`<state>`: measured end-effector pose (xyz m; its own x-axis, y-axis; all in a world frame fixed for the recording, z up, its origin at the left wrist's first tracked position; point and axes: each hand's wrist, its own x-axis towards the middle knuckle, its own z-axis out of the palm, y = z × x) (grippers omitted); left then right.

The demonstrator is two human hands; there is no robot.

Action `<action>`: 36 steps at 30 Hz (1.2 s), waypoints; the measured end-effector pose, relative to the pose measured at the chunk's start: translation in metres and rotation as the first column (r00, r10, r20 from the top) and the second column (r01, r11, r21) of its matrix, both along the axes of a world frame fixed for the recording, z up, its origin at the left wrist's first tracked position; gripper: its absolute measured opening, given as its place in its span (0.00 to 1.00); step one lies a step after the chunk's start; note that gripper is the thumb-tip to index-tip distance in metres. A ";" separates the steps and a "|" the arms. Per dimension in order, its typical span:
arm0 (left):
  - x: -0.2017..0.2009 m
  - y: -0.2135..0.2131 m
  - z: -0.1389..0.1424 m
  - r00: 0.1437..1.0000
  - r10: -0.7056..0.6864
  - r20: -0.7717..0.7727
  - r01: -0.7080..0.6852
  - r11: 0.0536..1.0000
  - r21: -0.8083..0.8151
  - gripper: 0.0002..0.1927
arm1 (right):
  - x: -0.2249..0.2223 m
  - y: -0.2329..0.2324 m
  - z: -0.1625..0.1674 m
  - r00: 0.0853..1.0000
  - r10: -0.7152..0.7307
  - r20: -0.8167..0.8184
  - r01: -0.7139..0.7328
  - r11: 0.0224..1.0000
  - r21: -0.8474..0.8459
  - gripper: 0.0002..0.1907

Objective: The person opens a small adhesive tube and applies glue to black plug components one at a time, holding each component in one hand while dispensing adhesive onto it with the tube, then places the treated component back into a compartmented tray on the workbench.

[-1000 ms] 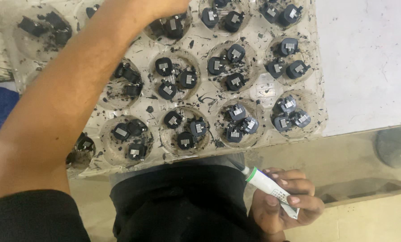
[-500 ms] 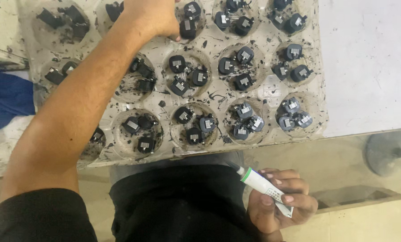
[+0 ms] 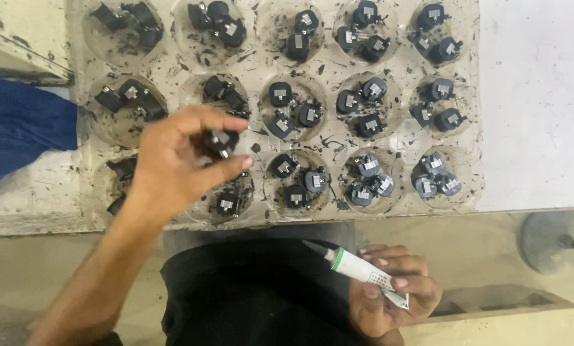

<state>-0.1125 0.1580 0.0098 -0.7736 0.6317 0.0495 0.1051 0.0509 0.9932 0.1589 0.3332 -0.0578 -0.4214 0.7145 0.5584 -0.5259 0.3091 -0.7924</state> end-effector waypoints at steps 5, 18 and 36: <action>0.072 -0.016 -0.010 0.949 0.005 0.314 -0.096 0.957 0.275 0.25 | -0.004 -0.008 -0.004 0.995 0.055 -0.080 -0.057 0.998 -0.031 0.19; 0.108 -0.007 -0.015 0.952 0.014 0.305 -0.116 0.941 0.318 0.23 | -0.005 -0.014 0.008 0.993 0.088 0.078 -0.097 0.989 0.108 0.22; 0.113 -0.008 -0.006 0.924 -0.052 0.379 -0.044 0.969 0.242 0.26 | -0.005 0.001 0.011 0.991 0.043 0.130 -0.091 0.915 0.392 0.20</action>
<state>0.0008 0.1499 0.0036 -0.7614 0.6410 -0.0966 -0.2830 -0.1946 0.9392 0.1535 0.3343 -0.0467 -0.5396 0.4124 0.7340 -0.4684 0.5774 -0.6688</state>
